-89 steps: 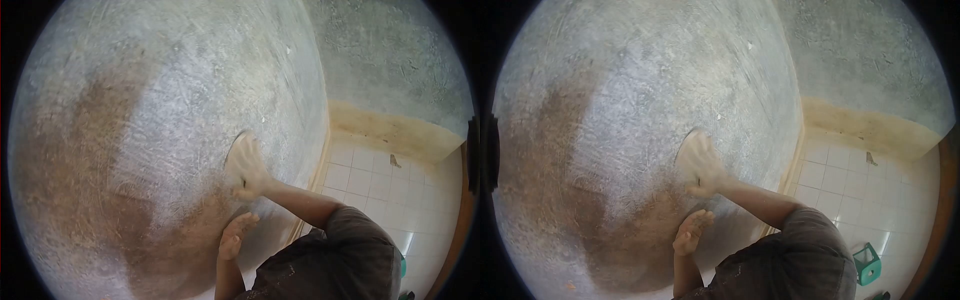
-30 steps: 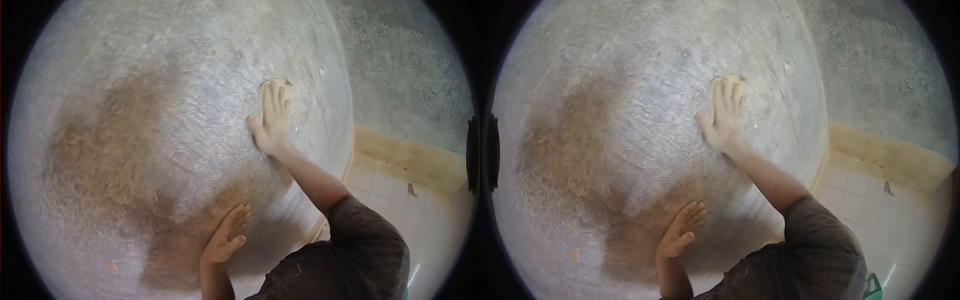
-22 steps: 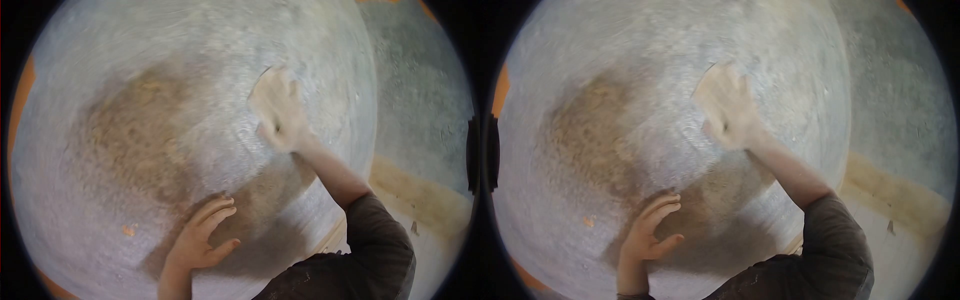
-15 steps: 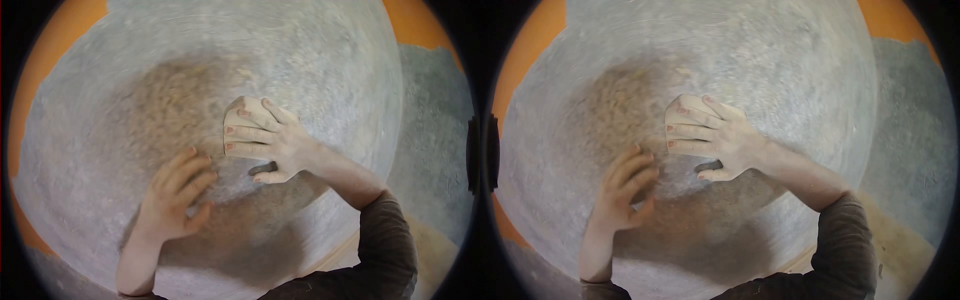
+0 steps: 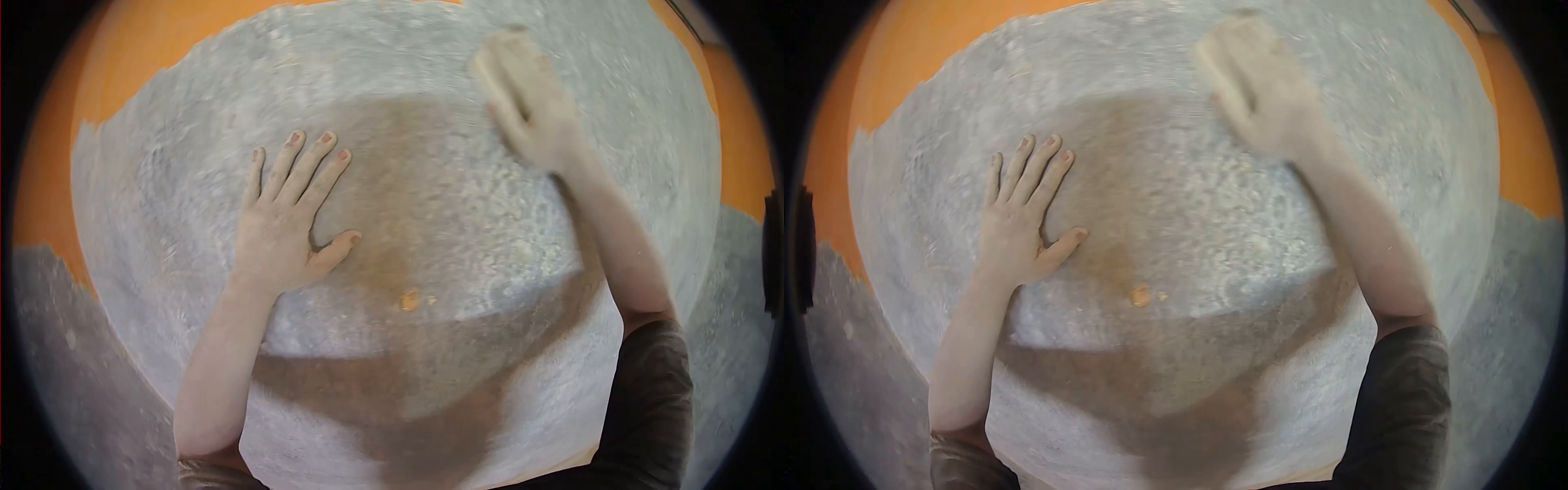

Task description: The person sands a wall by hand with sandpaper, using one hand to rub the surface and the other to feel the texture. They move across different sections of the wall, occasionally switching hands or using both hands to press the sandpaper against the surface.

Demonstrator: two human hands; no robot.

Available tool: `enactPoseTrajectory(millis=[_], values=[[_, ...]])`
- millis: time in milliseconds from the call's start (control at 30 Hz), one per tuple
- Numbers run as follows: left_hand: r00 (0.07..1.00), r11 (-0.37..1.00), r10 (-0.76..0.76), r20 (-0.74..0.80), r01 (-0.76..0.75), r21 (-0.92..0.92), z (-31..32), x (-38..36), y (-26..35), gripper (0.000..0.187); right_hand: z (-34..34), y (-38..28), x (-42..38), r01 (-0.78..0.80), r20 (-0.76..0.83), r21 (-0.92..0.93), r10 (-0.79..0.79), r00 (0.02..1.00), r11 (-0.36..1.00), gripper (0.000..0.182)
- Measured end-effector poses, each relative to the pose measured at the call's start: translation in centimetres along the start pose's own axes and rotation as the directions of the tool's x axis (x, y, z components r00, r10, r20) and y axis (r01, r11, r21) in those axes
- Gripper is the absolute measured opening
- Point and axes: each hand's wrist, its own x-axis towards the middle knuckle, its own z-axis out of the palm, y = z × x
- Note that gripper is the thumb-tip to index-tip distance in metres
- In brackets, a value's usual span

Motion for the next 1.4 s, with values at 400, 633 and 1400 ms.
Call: enactPoseTrajectory(millis=[400,633,1400], values=[[0.926,0.939,-0.345,-0.152,0.342,-0.047,4.9,-8.7,-0.4,0.065,1.8,-8.2,2.7,0.125,0.212,-0.234,-0.075,0.974,0.964,0.049],[0.813,0.850,-0.523,-0.255,0.518,-0.092,6.9,-12.6,0.6,0.063,4.7,-13.8,0.1,0.619,0.253,0.227,-0.659,0.708,0.752,0.063],[0.546,0.544,-0.837,-0.043,0.821,-0.173,6.2,-21.4,5.7,0.069,7.1,-20.7,9.5,0.574,-0.085,0.151,-0.568,0.818,0.805,0.045]])
